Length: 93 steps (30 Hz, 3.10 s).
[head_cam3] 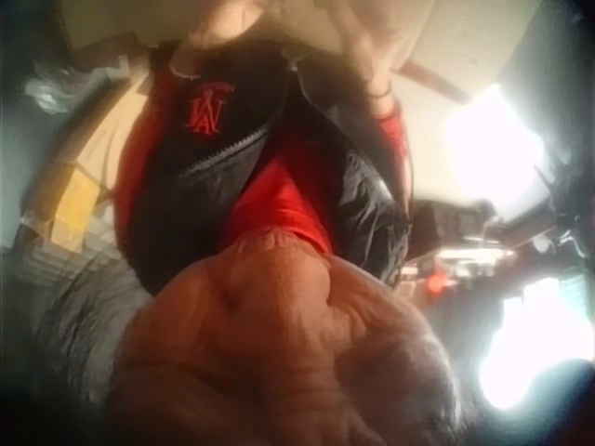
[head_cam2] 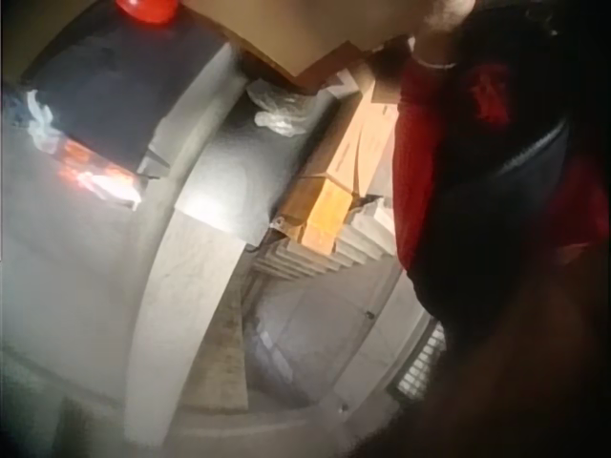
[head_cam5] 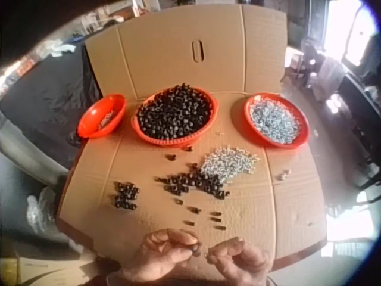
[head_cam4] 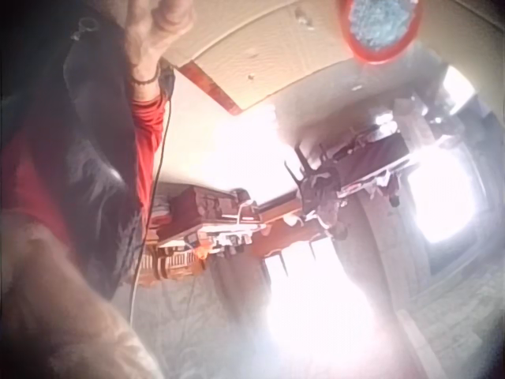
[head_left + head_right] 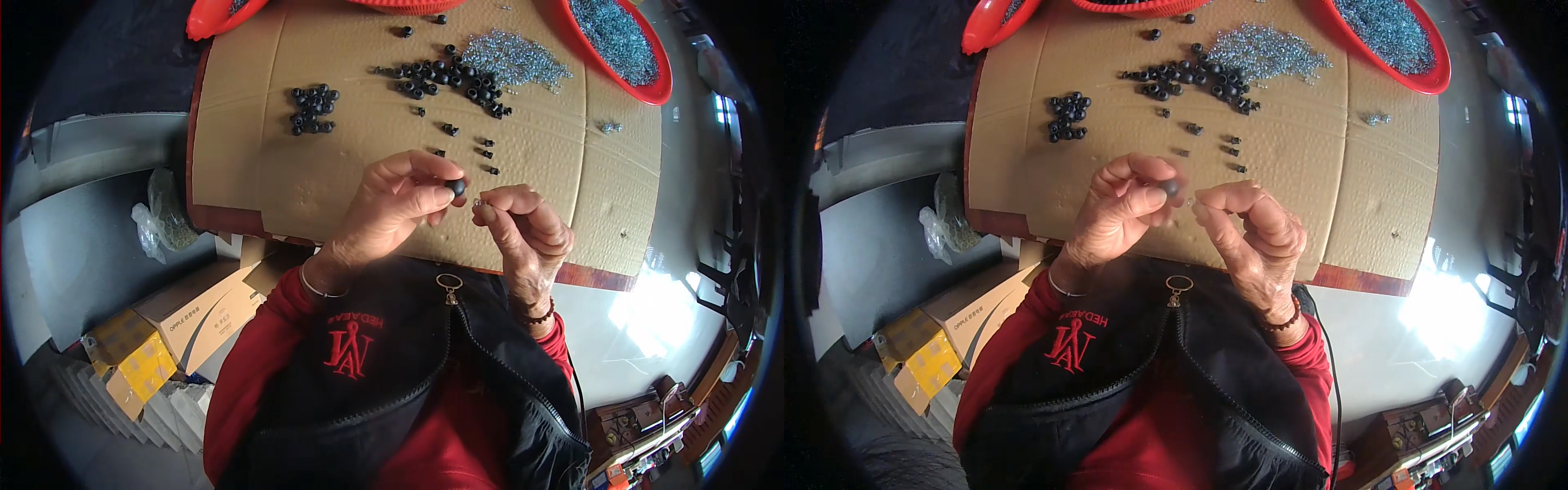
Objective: Manually assembling small plastic components by inserting metal pins into them at a workbench.
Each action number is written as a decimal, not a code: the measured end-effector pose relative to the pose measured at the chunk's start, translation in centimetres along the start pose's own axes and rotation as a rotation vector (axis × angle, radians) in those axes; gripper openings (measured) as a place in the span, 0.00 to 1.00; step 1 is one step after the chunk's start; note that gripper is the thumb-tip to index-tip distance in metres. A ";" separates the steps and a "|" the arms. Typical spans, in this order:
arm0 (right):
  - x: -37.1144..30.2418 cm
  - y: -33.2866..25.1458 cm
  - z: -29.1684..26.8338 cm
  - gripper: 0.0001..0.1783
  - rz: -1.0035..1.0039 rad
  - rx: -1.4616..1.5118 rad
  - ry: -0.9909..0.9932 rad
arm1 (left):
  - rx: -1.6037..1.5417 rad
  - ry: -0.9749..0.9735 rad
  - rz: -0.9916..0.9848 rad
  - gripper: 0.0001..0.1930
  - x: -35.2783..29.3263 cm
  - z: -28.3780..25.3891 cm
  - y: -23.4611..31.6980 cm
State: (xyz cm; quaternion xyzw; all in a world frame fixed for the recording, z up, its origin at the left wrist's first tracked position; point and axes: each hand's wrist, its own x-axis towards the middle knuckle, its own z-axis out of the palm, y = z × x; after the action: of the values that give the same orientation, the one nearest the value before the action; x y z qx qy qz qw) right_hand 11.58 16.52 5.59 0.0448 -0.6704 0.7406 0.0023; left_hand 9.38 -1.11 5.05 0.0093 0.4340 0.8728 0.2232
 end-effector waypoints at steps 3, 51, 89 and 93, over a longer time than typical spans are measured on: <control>0.1 0.1 -0.1 0.05 -0.005 -0.009 0.004 | -0.033 0.038 -0.027 0.11 -0.1 0.3 0.2; 1.0 2.9 -0.7 0.08 -0.186 -0.047 -0.185 | -0.165 -0.102 -0.213 0.08 0.2 -1.5 -1.8; 5.1 6.6 -1.9 0.05 -0.246 -1.030 0.058 | -0.522 -0.090 -0.236 0.08 -0.2 -4.1 -3.8; 4.0 5.2 -2.1 0.02 0.000 -0.459 0.060 | -0.494 -0.083 -0.221 0.08 -0.2 -3.5 -3.1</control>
State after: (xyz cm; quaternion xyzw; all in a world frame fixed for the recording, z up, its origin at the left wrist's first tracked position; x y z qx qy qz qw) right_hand 7.16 17.89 0.46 0.0213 -0.8209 0.5698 0.0324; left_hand 10.03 -2.17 0.55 -0.0571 0.1967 0.9214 0.3302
